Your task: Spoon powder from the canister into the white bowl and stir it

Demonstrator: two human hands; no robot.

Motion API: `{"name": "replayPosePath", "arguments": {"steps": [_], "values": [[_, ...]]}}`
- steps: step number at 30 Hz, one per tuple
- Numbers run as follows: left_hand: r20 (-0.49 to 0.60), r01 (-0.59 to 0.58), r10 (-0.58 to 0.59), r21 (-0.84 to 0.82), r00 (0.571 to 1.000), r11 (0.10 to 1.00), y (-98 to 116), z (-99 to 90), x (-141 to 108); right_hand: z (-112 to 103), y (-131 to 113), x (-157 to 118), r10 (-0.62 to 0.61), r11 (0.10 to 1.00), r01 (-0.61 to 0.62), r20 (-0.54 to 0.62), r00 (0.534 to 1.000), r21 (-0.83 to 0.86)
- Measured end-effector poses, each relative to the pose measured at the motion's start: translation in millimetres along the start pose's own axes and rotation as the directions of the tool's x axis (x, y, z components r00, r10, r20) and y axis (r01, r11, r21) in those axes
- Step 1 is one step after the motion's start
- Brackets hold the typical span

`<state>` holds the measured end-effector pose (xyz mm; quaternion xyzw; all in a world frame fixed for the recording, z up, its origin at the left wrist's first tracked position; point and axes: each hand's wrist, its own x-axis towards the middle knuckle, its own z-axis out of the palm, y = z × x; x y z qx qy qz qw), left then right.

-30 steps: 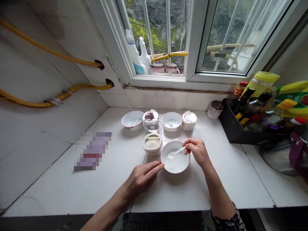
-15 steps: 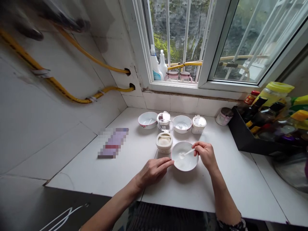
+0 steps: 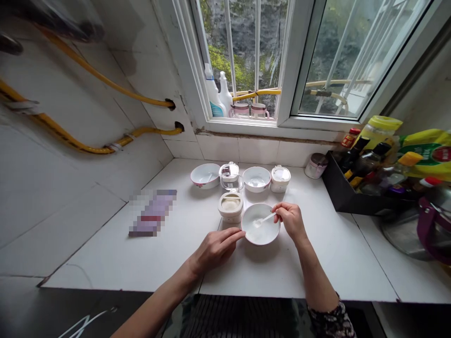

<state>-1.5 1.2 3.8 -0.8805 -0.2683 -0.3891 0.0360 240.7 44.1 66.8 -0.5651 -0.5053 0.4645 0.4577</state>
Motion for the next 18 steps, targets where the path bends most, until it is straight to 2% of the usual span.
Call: {"name": "replayPosePath", "arguments": {"steps": [9,18], "values": [[-0.029,-0.011,0.011,0.011,1.0,1.0,0.4,0.9,0.2,-1.3,1.6,2.4,-0.003,1.0,0.003,0.005,1.0,-0.024],[-0.053,-0.028,0.03,0.029,0.998,0.999,1.2,-0.1,3.3,-2.9,-0.9,5.6,-0.019,0.998,0.019,0.002,1.0,0.067]]}}
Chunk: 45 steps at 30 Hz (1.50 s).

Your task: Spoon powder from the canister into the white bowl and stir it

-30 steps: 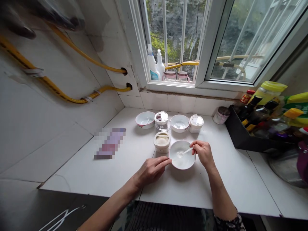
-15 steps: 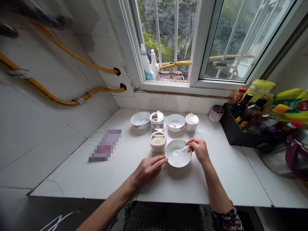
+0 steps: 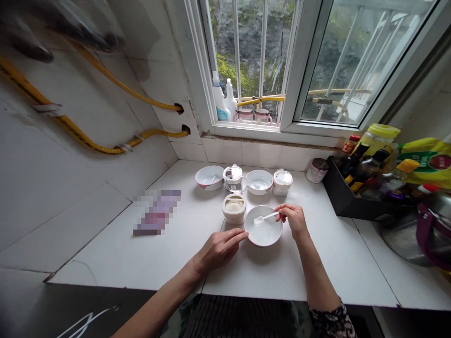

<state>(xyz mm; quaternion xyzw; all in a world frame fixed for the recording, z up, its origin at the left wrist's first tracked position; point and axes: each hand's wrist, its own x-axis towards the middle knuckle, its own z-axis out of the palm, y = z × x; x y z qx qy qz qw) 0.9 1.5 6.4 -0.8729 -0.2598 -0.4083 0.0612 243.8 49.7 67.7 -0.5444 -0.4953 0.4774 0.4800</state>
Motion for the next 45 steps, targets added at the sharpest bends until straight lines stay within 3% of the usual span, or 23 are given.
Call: {"name": "replayPosePath", "arguments": {"steps": [5,8,10,13,15,17,18,20,24,27,31,34,36,40,45], "values": [[0.014,0.01,-0.01,-0.008,1.0,1.0,-0.3,0.3,-0.4,16.5,-12.2,1.5,-0.094,0.995,0.095,-0.032,0.995,0.028],[0.004,0.01,-0.01,-0.009,1.0,1.0,-0.5,0.6,-0.1,34.5,-21.0,-2.0,-0.24,0.97,0.236,-0.063,0.969,-0.062],[0.0,0.002,-0.002,-0.007,1.0,1.0,-0.3,0.6,0.7,45.5,-22.9,-4.9,-0.431,0.886,0.41,-0.053,0.901,-0.217],[0.007,0.002,-0.002,0.001,1.0,1.0,0.2,0.4,2.2,55.3,-18.9,-7.5,-0.679,0.616,0.66,0.134,0.722,-0.43],[0.004,0.005,-0.005,0.006,1.0,1.0,0.5,0.3,2.8,56.9,-14.9,-8.2,-0.74,0.474,0.741,0.24,0.628,-0.476],[0.003,0.008,-0.008,0.003,1.0,1.0,0.6,0.2,2.9,55.9,-12.6,-8.8,-0.762,0.437,0.757,0.246,0.598,-0.486],[0.005,0.008,-0.008,0.0,1.0,1.0,0.6,0.2,2.8,55.1,-12.3,-9.2,-0.765,0.456,0.748,0.216,0.607,-0.483],[0.012,0.009,-0.009,-0.008,1.0,1.0,0.4,0.3,2.3,53.1,-13.2,-9.6,-0.728,0.573,0.691,0.114,0.676,-0.441],[0.017,0.013,-0.013,-0.014,1.0,1.0,-0.5,0.7,0.7,46.5,-16.1,-5.9,-0.421,0.899,0.406,-0.065,0.905,-0.167],[0.011,0.014,-0.014,-0.012,1.0,1.0,-1.3,1.3,-1.2,35.9,-17.1,0.6,-0.253,0.968,0.252,-0.059,0.966,-0.018],[0.019,0.019,-0.019,-0.014,1.0,1.0,-2.1,2.0,-4.2,16.2,-15.5,6.8,-0.179,0.983,0.181,0.044,0.983,-0.035],[0.047,0.025,-0.024,-0.028,0.999,0.999,-2.2,0.9,-5.0,4.1,-13.7,6.1,-0.185,0.95,0.21,0.126,0.975,-0.229],[0.059,0.031,-0.028,-0.037,0.998,0.999,-1.9,-0.4,-4.5,0.5,-12.5,3.6,-0.234,0.873,0.287,0.179,0.956,-0.393],[0.066,0.034,-0.031,-0.043,0.997,0.998,-1.0,-2.6,-2.9,6.0,-8.6,-1.6,-0.3,0.71,0.408,0.277,0.913,-0.574],[0.066,0.034,-0.032,-0.038,0.997,0.999,-0.3,-2.6,-2.5,19.6,-2.9,-4.9,-0.284,0.714,0.436,0.342,0.896,-0.548]]}}
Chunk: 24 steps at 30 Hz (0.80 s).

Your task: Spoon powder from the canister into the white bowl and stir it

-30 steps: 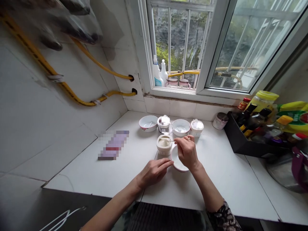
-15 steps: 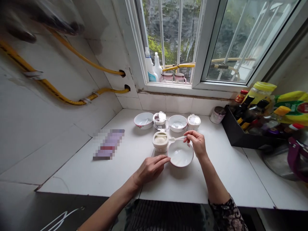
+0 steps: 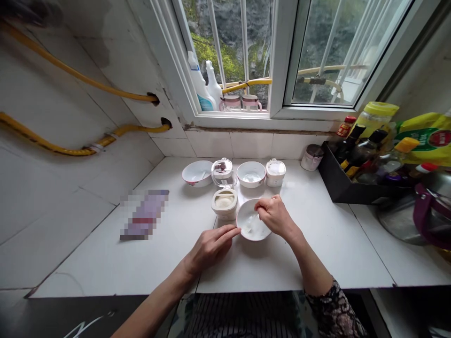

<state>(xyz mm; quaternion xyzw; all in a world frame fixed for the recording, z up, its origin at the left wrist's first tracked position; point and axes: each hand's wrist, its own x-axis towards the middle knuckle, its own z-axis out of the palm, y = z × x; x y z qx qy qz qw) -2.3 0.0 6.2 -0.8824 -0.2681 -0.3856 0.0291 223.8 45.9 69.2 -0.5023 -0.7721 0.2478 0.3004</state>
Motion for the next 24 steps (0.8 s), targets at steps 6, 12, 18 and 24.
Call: {"name": "replayPosePath", "arguments": {"steps": [6,12,18,24], "values": [[-0.001,-0.002,0.002,0.003,1.0,1.0,-0.4,0.0,0.0,0.9,0.0,-0.7,0.145,0.956,-0.141,0.003,0.989,0.257],[-0.009,-0.019,0.019,0.008,1.0,1.0,-0.3,-0.3,1.4,-2.9,3.0,2.0,0.32,0.787,-0.277,0.019,0.947,0.551],[-0.006,-0.019,0.019,0.004,1.0,1.0,-0.7,0.7,1.3,-9.3,5.5,4.3,0.368,0.727,-0.269,-0.028,0.929,0.631],[-0.02,-0.012,0.012,0.009,1.0,1.0,-0.2,1.0,1.4,-10.1,9.2,10.8,0.403,0.683,-0.249,-0.07,0.912,0.686]]}}
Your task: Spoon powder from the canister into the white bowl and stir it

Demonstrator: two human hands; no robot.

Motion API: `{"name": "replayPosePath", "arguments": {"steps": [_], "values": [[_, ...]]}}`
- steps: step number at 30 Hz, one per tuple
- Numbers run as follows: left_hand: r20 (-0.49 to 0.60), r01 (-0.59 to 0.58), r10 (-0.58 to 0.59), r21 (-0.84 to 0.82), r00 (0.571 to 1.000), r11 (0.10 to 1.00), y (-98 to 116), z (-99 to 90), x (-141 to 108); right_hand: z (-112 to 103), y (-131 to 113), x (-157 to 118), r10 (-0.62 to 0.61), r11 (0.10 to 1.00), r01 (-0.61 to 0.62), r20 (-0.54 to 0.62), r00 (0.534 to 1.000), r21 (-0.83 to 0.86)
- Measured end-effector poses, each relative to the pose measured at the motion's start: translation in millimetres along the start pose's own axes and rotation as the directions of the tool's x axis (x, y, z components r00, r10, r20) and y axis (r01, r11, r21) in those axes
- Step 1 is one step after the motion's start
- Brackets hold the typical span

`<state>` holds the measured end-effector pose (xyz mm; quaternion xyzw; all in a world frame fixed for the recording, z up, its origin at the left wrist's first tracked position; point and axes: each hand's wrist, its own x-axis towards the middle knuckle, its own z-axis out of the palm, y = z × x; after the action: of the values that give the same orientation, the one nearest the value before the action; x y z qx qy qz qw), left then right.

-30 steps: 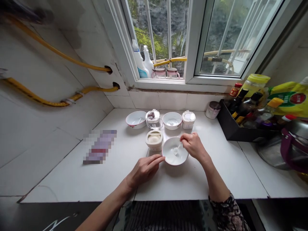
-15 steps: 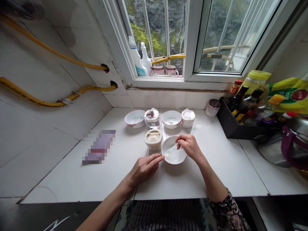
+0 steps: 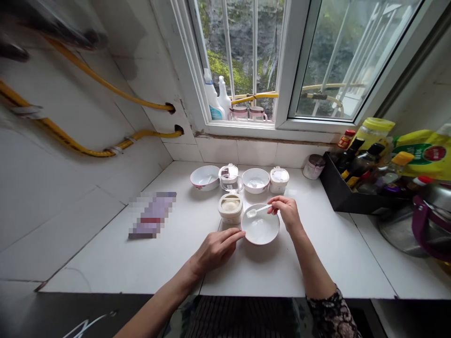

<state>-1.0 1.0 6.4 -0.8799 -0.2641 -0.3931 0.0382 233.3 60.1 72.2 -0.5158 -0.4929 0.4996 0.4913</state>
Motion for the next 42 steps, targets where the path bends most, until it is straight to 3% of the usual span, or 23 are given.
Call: {"name": "replayPosePath", "arguments": {"steps": [4,7,9,11,13,14,16,19,22,25,27,30,33,35,39,42], "values": [[-0.005,-0.002,0.002,0.002,1.0,1.0,-0.3,0.7,-0.3,15.3,-5.9,1.0,-0.113,0.994,0.111,-0.061,0.992,-0.023],[-0.024,-0.012,0.012,0.017,1.0,1.0,-0.3,1.7,0.2,32.2,-8.7,-2.4,-0.345,0.928,0.326,-0.086,0.935,-0.178],[-0.035,-0.012,0.013,0.024,0.999,1.0,-0.2,2.6,0.6,41.0,-7.6,-5.3,-0.558,0.785,0.518,-0.024,0.83,-0.34],[-0.042,-0.011,0.012,0.029,0.999,1.0,0.1,3.1,1.0,46.0,-4.8,-7.8,-0.728,0.559,0.684,0.116,0.675,-0.468],[-0.041,-0.01,0.011,0.028,0.999,1.0,0.3,3.1,1.5,47.7,-2.0,-9.7,-0.8,0.378,0.77,0.238,0.551,-0.514],[-0.037,-0.01,0.011,0.027,0.999,1.0,0.4,2.9,1.8,47.9,-1.0,-10.5,-0.812,0.338,0.784,0.26,0.522,-0.52],[-0.036,-0.015,0.016,0.025,0.999,1.0,0.4,2.3,2.5,47.3,-0.2,-11.4,-0.814,0.362,0.772,0.226,0.535,-0.523],[-0.046,-0.021,0.022,0.026,0.999,0.999,0.2,1.4,3.1,43.8,-1.0,-10.7,-0.727,0.6,0.667,0.048,0.685,-0.441],[-0.046,-0.022,0.023,0.027,0.999,0.999,-0.1,0.9,2.4,33.0,-3.7,-7.8,-0.518,0.841,0.488,-0.086,0.851,-0.234],[-0.025,-0.012,0.013,0.022,1.0,1.0,-0.2,0.4,0.6,15.0,-5.7,-5.1,-0.4,0.907,0.39,-0.036,0.916,-0.161],[-0.001,-0.003,0.003,0.012,1.0,1.0,-0.1,-0.1,-0.5,3.6,-4.6,-4.2,-0.379,0.887,0.383,0.066,0.923,-0.26],[0.018,0.001,-0.001,-0.004,1.0,1.0,0.3,-1.1,-1.4,-4.8,1.5,-3.9,-0.402,0.75,0.451,0.208,0.892,-0.484],[0.02,0.004,-0.004,-0.008,1.0,1.0,0.4,-1.9,-1.4,-1.8,8.8,-4.5,-0.422,0.599,0.52,0.312,0.851,-0.609],[0.019,0.004,-0.004,-0.008,1.0,1.0,0.3,-2.3,-1.0,2.1,11.0,-6.0,-0.406,0.547,0.56,0.387,0.828,-0.623],[0.006,-0.004,0.004,-0.006,1.0,1.0,0.2,-2.5,0.0,2.4,6.8,-11.0,-0.341,0.548,0.614,0.519,0.784,-0.568],[0.005,-0.005,0.005,-0.005,1.0,1.0,0.4,-2.5,0.1,-4.3,0.4,-13.3,-0.343,0.563,0.583,0.476,0.81,-0.586]]}}
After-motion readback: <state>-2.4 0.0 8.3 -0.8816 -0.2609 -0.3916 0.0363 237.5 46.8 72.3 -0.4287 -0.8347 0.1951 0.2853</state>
